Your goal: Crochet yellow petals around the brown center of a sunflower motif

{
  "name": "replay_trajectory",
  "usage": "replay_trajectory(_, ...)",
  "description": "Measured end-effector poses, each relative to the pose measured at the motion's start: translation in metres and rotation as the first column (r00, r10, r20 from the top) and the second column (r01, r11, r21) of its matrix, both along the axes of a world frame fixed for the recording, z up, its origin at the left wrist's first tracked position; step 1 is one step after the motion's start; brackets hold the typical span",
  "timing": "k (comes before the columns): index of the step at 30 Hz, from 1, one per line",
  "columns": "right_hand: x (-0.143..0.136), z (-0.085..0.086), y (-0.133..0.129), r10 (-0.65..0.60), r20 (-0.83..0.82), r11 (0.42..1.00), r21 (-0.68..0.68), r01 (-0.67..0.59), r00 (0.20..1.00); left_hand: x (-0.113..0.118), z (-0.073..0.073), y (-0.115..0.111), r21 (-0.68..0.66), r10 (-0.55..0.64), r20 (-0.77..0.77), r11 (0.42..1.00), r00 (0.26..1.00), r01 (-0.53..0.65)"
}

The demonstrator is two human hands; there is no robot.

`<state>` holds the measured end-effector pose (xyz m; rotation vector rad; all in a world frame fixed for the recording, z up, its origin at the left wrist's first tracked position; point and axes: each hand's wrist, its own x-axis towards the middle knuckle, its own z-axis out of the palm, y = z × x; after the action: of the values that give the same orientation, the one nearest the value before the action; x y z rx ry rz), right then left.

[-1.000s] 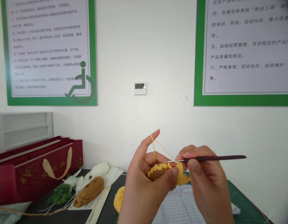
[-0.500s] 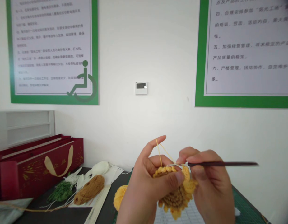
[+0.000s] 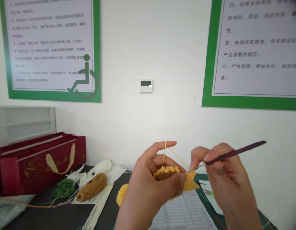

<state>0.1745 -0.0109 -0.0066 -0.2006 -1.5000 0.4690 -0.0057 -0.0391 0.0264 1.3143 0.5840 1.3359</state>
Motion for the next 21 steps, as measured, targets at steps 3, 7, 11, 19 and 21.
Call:
replay_trajectory(3,0.005,0.002,0.0,-0.019,0.065,0.999,0.044,0.016,0.998,0.0,-0.001,0.001,-0.001,-0.012,-0.004,1.0,1.0,0.012)
replay_trajectory(7,0.006,0.005,-0.004,-0.08,0.111,0.992,0.107,0.068,0.991,-0.001,-0.001,0.001,0.001,-0.018,-0.016,1.0,1.0,0.018)
replay_trajectory(11,0.008,0.005,-0.009,-0.147,0.164,0.975,0.189,0.115,0.976,-0.001,-0.001,0.002,0.006,-0.01,-0.024,1.0,1.0,0.01)
replay_trajectory(19,0.003,0.013,-0.014,-0.468,0.27,0.796,0.543,0.269,0.841,-0.002,-0.002,0.005,0.016,0.015,0.02,1.0,1.0,-0.015)
replay_trajectory(21,-0.002,0.015,-0.017,-0.539,0.24,0.734,0.604,0.311,0.807,-0.002,-0.002,0.004,0.006,0.005,0.042,1.0,0.999,-0.005)
